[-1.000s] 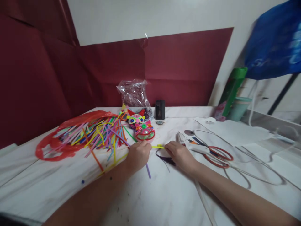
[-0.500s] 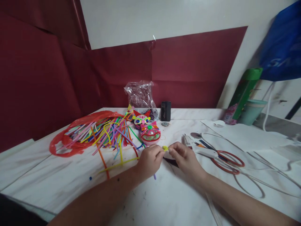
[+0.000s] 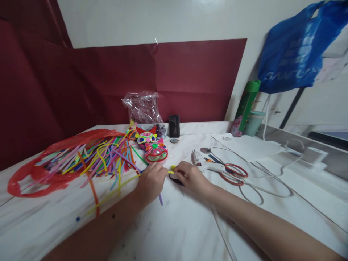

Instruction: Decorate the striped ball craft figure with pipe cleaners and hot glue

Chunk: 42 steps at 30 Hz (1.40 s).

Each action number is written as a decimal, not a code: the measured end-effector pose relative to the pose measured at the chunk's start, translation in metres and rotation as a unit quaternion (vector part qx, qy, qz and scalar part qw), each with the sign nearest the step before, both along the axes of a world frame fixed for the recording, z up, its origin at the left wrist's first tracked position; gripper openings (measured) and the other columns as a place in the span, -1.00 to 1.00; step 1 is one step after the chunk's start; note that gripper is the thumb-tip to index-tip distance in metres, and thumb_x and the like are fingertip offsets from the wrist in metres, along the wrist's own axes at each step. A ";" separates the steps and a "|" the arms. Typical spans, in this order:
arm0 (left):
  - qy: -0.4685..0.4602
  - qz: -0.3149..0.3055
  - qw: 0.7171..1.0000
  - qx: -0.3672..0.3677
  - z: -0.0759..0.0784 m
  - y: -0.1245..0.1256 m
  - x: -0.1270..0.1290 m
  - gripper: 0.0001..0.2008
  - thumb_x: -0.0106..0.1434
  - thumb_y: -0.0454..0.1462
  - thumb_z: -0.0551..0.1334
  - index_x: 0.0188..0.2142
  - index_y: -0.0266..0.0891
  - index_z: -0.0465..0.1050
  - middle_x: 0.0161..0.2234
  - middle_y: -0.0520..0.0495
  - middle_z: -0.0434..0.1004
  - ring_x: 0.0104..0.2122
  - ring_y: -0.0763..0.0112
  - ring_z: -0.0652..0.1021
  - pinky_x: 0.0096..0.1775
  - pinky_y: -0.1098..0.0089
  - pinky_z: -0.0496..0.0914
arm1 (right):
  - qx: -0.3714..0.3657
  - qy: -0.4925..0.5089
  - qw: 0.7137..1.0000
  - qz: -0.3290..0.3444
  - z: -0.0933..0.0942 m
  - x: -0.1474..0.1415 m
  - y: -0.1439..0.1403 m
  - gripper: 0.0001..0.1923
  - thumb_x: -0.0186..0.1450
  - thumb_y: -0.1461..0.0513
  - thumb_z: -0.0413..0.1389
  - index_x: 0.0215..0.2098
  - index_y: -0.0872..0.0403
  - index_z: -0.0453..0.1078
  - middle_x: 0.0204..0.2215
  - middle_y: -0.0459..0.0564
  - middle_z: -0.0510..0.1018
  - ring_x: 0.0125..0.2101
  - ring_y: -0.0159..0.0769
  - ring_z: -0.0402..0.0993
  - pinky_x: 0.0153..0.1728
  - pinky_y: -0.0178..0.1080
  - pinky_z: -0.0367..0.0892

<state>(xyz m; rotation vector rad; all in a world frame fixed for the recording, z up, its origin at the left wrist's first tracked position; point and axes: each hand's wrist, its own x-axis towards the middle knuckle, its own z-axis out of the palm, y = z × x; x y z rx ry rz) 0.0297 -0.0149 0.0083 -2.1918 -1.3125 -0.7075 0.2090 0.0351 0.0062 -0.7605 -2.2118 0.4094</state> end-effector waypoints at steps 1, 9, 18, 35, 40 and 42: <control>0.012 -0.003 1.000 0.005 0.002 -0.001 0.001 -0.71 0.29 -0.37 -0.01 -0.50 -0.23 0.38 -0.51 -0.07 0.35 -0.41 0.34 0.38 -0.32 0.35 0.28 | 0.014 -0.010 1.000 0.004 -0.001 -0.001 -0.001 -0.87 0.21 0.38 0.06 -0.44 0.09 0.39 -0.45 0.00 0.49 -0.39 -0.31 0.41 -0.33 -0.29 0.30; -0.041 -0.055 0.997 -0.018 0.000 0.001 -0.001 -0.73 0.29 -0.38 -0.01 -0.44 -0.24 0.41 -0.48 -0.09 0.40 -0.36 0.34 0.42 -0.26 0.35 0.31 | -0.006 0.014 1.000 0.023 -0.003 -0.003 -0.006 -0.85 0.21 0.37 0.01 -0.51 0.09 0.28 -0.53 -0.06 0.40 -0.47 -0.36 0.29 -0.41 -0.33 0.21; -0.294 -0.064 0.946 -0.120 0.002 -0.008 0.018 -0.82 0.20 -0.36 0.09 -0.52 -0.24 0.34 -0.57 0.06 0.38 -0.51 0.49 0.43 -0.43 0.49 0.29 | -0.390 0.290 0.868 0.099 -0.003 -0.014 -0.008 -0.71 0.07 0.05 0.18 -0.49 0.10 0.31 -0.64 -0.19 0.31 -0.60 -0.46 0.17 -0.53 -0.36 0.13; -0.018 -0.035 0.999 -0.021 -0.001 -0.001 0.004 -0.74 0.27 -0.39 0.00 -0.42 -0.26 0.44 -0.47 -0.11 0.39 -0.36 0.32 0.42 -0.28 0.35 0.33 | 0.117 -0.058 0.991 0.037 -0.004 0.000 0.000 -0.86 0.27 0.33 0.02 -0.41 0.12 0.40 -0.47 0.05 0.48 -0.37 -0.25 0.36 -0.30 -0.24 0.26; -0.073 -0.041 0.996 -0.032 0.000 -0.002 0.005 -0.72 0.30 -0.33 -0.02 -0.45 -0.25 0.40 -0.48 -0.09 0.39 -0.38 0.35 0.43 -0.30 0.37 0.32 | 0.074 0.004 0.997 0.024 0.002 -0.001 -0.005 -0.84 0.23 0.38 -0.03 -0.49 0.09 0.29 -0.51 -0.01 0.40 -0.43 -0.30 0.30 -0.37 -0.28 0.22; -0.124 -0.048 0.990 -0.043 0.003 -0.004 0.008 -0.73 0.30 -0.32 -0.02 -0.46 -0.24 0.37 -0.49 -0.05 0.39 -0.41 0.39 0.43 -0.34 0.40 0.31 | -0.018 0.078 0.997 0.010 0.005 -0.004 -0.008 -0.85 0.22 0.35 -0.02 -0.51 0.08 0.26 -0.54 -0.06 0.38 -0.47 -0.35 0.28 -0.42 -0.31 0.21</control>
